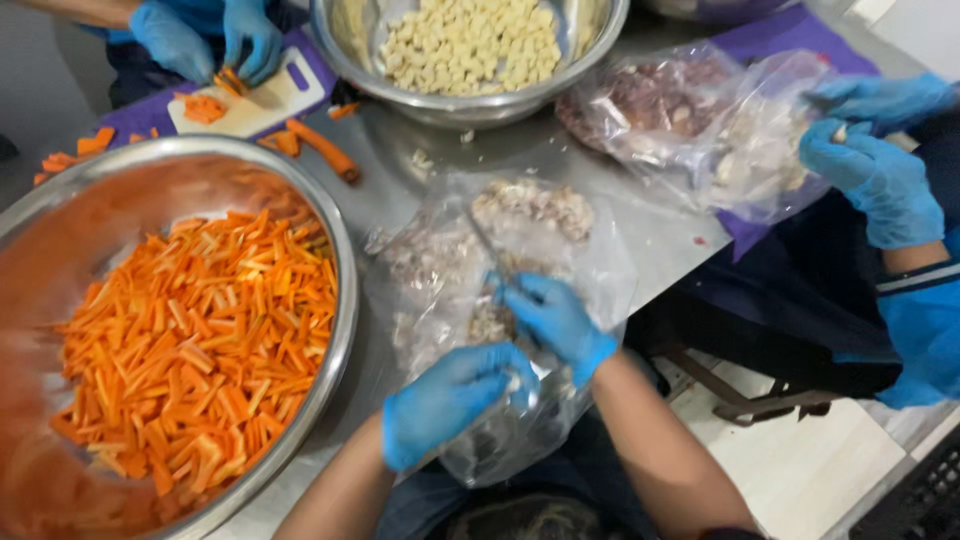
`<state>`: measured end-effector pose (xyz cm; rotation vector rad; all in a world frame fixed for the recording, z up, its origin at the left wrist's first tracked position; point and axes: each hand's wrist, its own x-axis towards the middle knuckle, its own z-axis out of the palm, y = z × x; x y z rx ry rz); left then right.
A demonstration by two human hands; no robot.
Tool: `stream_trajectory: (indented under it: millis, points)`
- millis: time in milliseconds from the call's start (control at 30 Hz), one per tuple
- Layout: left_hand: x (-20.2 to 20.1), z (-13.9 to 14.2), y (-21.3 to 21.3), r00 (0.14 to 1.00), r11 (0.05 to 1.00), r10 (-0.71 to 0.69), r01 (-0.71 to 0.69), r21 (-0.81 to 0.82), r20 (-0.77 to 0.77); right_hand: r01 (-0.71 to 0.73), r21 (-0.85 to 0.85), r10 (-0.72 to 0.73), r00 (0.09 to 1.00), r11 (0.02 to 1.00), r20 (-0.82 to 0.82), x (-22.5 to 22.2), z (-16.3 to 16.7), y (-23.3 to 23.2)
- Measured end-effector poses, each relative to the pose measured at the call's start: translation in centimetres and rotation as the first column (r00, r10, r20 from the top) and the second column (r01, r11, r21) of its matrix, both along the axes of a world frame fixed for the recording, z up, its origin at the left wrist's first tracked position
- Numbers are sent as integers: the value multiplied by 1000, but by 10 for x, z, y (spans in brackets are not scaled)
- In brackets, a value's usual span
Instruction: The person trims the root ends off garlic cloves with scissors over a plastic bag on a stainless steel table, then places the trimmed cloves into a metal bowl. They repeatedly pick up untrimmed cloves, snip off the root end, and set the trimmed garlic aside while coworkers cut carrots nearby.
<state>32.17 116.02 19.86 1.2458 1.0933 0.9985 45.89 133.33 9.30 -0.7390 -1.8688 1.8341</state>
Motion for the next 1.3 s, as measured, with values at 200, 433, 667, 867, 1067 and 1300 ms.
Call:
stream_trajectory:
  millis: [200, 433, 667, 867, 1067, 1300]
  points:
    - [-14, -59, 7, 704, 938, 308, -336, 81, -640, 30, 153, -44, 995, 988, 90, -9, 51, 9]
    - [-45, -99, 25, 890, 908, 413, -418, -14, 195, -122, 279, 59, 973, 953, 222, 10, 56, -16]
    - [-27, -107, 17, 849, 854, 500, -516, 63, 170, -37, 533, -53, 987, 845, 152, 17, 76, -69]
    - [-24, -100, 20, 782, 861, 470, -509, -17, 409, 45, 597, -202, 959, 801, 199, 11, 90, -86]
    - [-20, -100, 18, 696, 847, 524, -488, -213, 491, 44, 666, -151, 983, 744, 105, 6, 82, -85]
    - [-19, -98, 17, 723, 831, 550, -523, -190, 417, 54, 586, -161, 978, 809, 132, 7, 79, -88]
